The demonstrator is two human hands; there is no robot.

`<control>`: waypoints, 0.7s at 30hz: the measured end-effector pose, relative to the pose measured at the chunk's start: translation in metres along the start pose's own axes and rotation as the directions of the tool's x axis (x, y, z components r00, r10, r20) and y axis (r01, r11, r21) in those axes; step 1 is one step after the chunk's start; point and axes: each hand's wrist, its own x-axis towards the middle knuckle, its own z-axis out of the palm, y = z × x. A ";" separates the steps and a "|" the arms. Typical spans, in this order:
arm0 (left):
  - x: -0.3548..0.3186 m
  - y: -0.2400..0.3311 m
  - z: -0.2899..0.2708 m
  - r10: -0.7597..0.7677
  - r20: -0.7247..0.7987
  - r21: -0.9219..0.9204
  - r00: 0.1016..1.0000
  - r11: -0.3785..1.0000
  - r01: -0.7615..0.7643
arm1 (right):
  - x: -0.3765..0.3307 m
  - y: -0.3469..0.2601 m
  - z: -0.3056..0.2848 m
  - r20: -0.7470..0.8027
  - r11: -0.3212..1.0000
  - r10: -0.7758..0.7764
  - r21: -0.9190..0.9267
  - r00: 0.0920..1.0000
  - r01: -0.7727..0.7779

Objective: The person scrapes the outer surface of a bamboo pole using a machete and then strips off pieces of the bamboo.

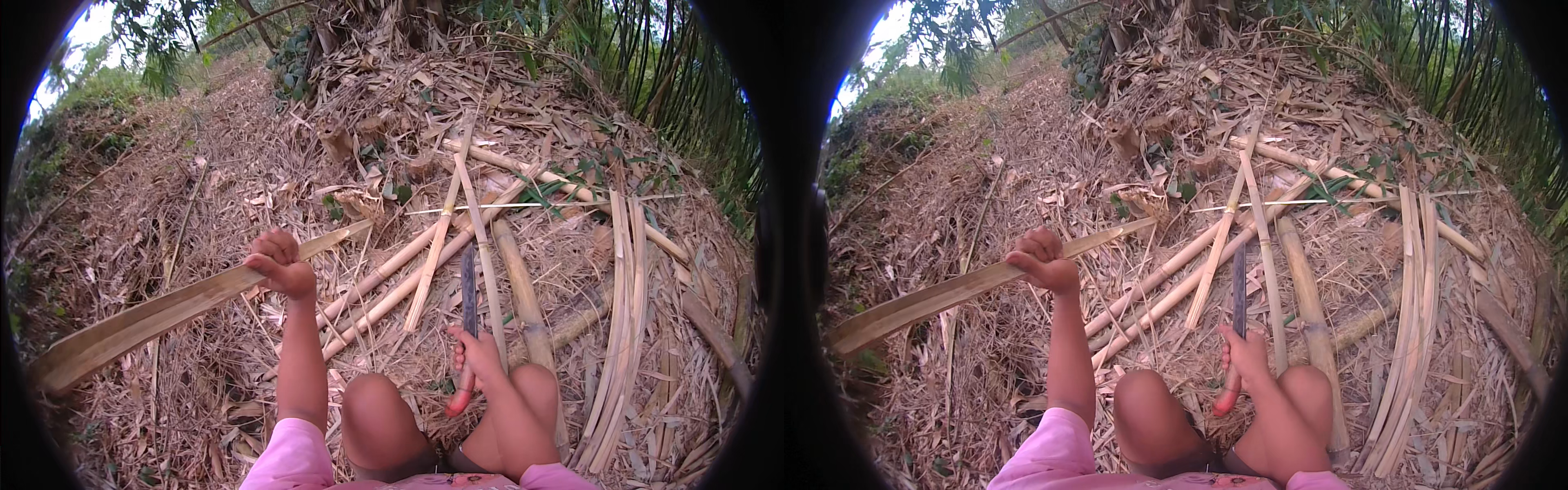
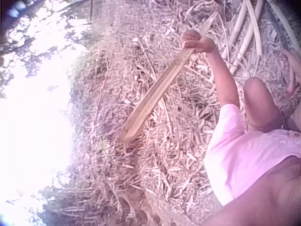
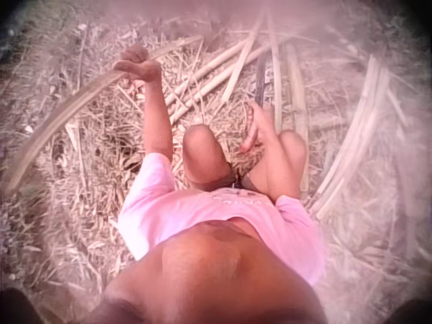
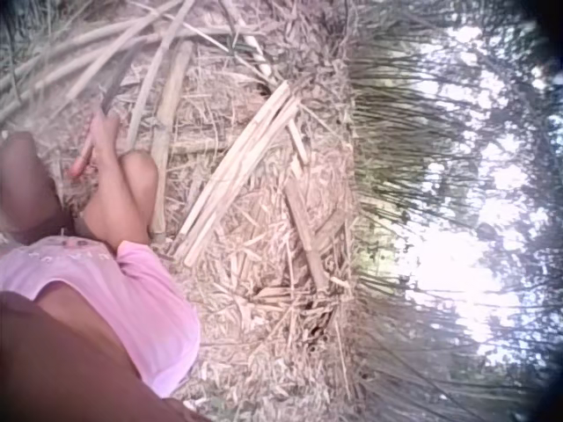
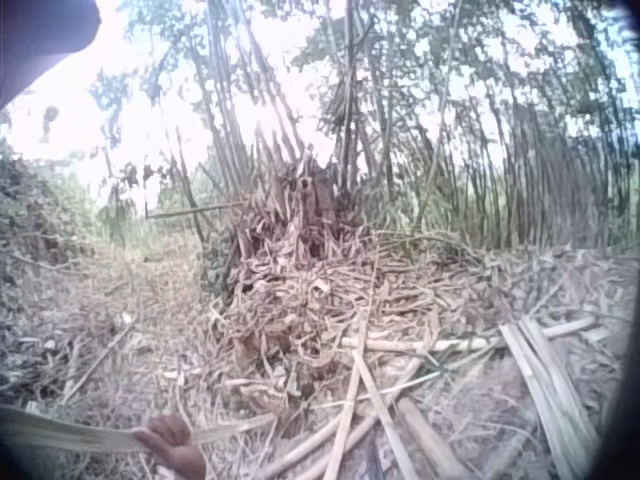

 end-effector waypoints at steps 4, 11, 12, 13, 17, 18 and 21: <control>-0.006 -0.015 0.014 -0.011 0.000 0.035 1.000 0.999 0.011 | 0.006 0.012 0.005 0.013 0.999 -0.007 0.051 1.000 0.006; 0.005 -0.034 0.015 -0.030 0.014 -0.089 0.999 0.996 0.031 | 0.017 0.029 0.020 0.074 0.995 -0.051 -0.085 0.996 0.057; 0.009 -0.026 0.022 -0.012 -0.001 -0.008 1.000 1.000 0.012 | 0.013 0.034 0.023 0.079 0.992 -0.070 -0.097 0.994 0.078; 0.012 -0.028 0.022 -0.021 -0.001 0.006 1.000 1.000 0.021 | 0.011 0.040 0.025 0.085 0.989 -0.089 -0.108 0.992 0.098; 0.021 -0.038 0.026 -0.046 0.017 0.054 0.999 0.997 0.045 | 0.032 0.069 0.013 0.096 0.968 0.065 -0.247 0.993 -0.040; 0.027 -0.040 0.028 -0.069 0.011 0.022 0.998 0.997 0.069 | 0.032 0.066 0.017 0.078 0.978 0.050 -0.205 0.996 -0.033; 0.038 -0.045 0.017 -0.148 0.011 -0.050 0.989 0.988 0.148 | 0.019 0.051 0.041 0.067 0.994 -0.097 -0.039 0.993 0.100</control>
